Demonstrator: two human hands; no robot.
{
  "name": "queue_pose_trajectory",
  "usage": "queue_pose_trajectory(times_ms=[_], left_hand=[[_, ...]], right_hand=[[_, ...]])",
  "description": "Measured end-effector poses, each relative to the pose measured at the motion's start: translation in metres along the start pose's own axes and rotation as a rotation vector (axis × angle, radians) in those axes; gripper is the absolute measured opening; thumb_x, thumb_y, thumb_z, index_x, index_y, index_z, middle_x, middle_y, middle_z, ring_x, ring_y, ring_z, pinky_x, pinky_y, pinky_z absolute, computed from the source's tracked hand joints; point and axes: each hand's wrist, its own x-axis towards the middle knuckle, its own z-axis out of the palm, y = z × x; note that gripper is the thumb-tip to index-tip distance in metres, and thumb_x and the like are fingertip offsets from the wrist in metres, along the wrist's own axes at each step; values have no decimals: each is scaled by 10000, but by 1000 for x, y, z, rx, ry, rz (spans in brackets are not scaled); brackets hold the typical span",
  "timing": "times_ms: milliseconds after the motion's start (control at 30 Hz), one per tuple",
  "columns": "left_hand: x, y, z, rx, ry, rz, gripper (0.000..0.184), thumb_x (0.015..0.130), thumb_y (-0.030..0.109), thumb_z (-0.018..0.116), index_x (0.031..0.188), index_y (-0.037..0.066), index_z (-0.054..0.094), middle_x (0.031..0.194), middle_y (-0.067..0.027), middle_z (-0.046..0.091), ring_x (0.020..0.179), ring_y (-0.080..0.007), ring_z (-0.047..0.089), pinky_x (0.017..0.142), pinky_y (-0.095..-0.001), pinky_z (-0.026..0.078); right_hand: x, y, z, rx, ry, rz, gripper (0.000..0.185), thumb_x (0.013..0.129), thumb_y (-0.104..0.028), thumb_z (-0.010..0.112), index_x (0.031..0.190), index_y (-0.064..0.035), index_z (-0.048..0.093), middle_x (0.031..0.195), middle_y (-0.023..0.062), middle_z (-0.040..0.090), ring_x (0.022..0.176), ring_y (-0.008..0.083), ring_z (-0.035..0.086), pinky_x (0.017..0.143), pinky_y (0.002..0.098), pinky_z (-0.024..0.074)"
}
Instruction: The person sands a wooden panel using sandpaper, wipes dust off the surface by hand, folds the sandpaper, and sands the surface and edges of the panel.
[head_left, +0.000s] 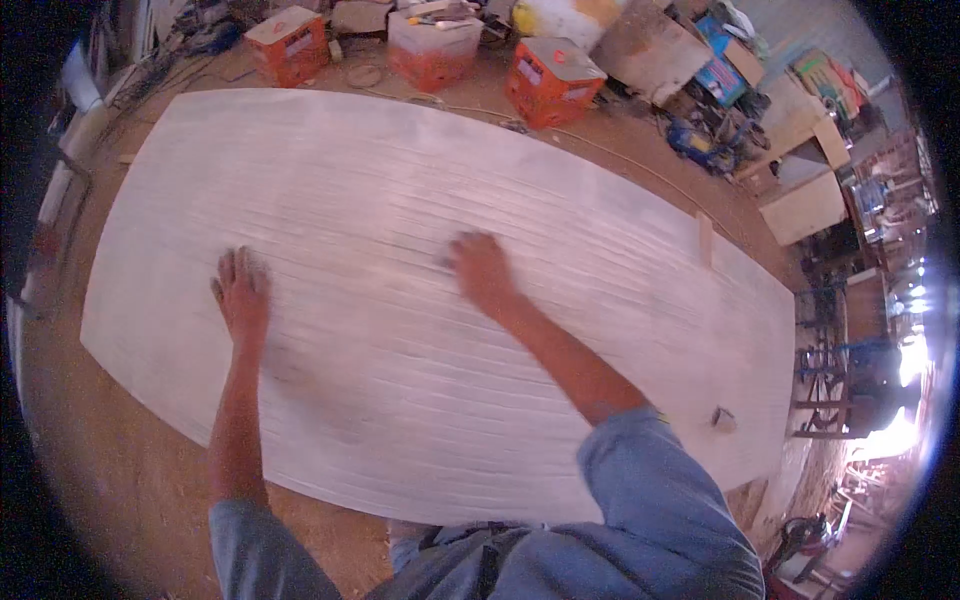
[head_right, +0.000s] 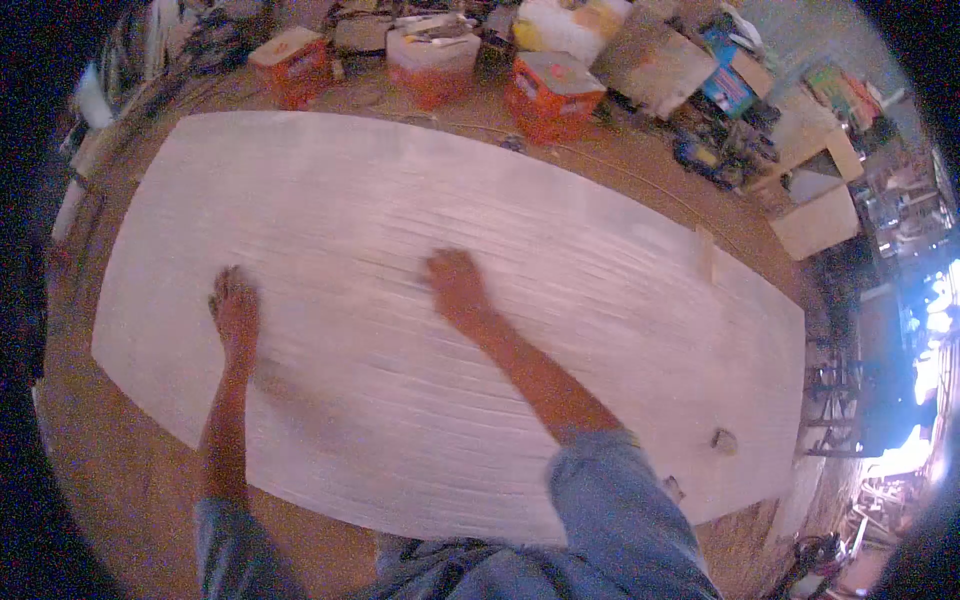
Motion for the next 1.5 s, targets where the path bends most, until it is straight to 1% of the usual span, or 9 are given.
queue_pose_trajectory(times_ms=[267, 467, 600, 633, 1000, 1033, 1233, 1367, 1500], left_hand=[[-5, 10, -15, -39, 3, -27, 509, 966, 346, 410, 1426, 143, 332, 1482, -105, 307, 1381, -273, 253, 1132, -488, 157], [-6, 5, -10, -36, 29, 6, 517, 967, 367, 402, 1423, 131, 337, 1484, -106, 304, 1388, -269, 238, 1135, -483, 148], [0, 11, -11, -28, -11, -36, 515, 968, 386, 393, 1412, 126, 361, 1480, -108, 313, 1387, -263, 241, 1133, -482, 151], [1, 6, 1, -31, 8, -9, 515, 968, 386, 393, 1412, 126, 361, 1480, -108, 313, 1387, -263, 241, 1133, -482, 151], [-1, 5, -4, -42, 25, 2, 506, 978, 391, 371, 1413, 132, 362, 1483, -102, 311, 1389, -251, 237, 1127, -484, 153], [0, 4, -3, -45, 24, 3, 506, 978, 391, 371, 1413, 132, 362, 1483, -102, 311, 1389, -251, 237, 1127, -484, 153], [-12, 1, -7, -80, 142, 76, 506, 980, 388, 365, 1411, 124, 367, 1481, -112, 314, 1385, -258, 248, 1126, -486, 154], [1, -5, 10, -20, 112, 74, 514, 977, 395, 372, 1411, 119, 367, 1477, -112, 321, 1381, -258, 258, 1122, -487, 165], [15, -30, 46, -443, 160, 138, 512, 977, 398, 370, 1409, 123, 370, 1476, -106, 326, 1378, -256, 265, 1117, -486, 176]], right_hand=[[-275, 197, -172, -247, -72, 517, 249, 735, -107, 636, 976, -46, 634, 999, 139, 570, 994, 361, 502, 908, 457, 394], [-133, 93, -45, -127, 193, 100, 181, 803, -190, 614, 910, -45, 626, 967, 172, 595, 998, 357, 528, 945, 503, 373], [-7, -18, 1, -66, 239, -21, 250, 742, -28, 555, 986, -52, 608, 997, 133, 585, 1012, 300, 541, 942, 445, 383], [6, -31, -16, 18, 0, 33, 240, 757, -23, 543, 986, -53, 608, 1032, 119, 589, 1025, 281, 542, 959, 432, 379], [-294, 216, -130, -388, -153, 386, 247, 887, -251, 535, 1053, -110, 652, 1134, 130, 614, 1103, 328, 528, 996, 463, 379], [-303, 222, -150, -257, -120, 651, 236, 867, -249, 558, 1030, -116, 666, 1127, 144, 614, 1115, 333, 517, 993, 468, 378], [-228, 164, -87, -163, 68, 254, 245, 711, -115, 608, 940, -148, 691, 1039, 73, 610, 1075, 299, 521, 950, 463, 398], [-98, 50, -68, -87, -109, 248, 202, 848, -253, 573, 980, -124, 653, 1035, 119, 603, 1066, 301, 532, 899, 479, 434], [-127, 88, -76, -92, -162, 206, 196, 852, -236, 556, 989, -132, 650, 1066, 115, 599, 1069, 297, 538, 919, 472, 431]])
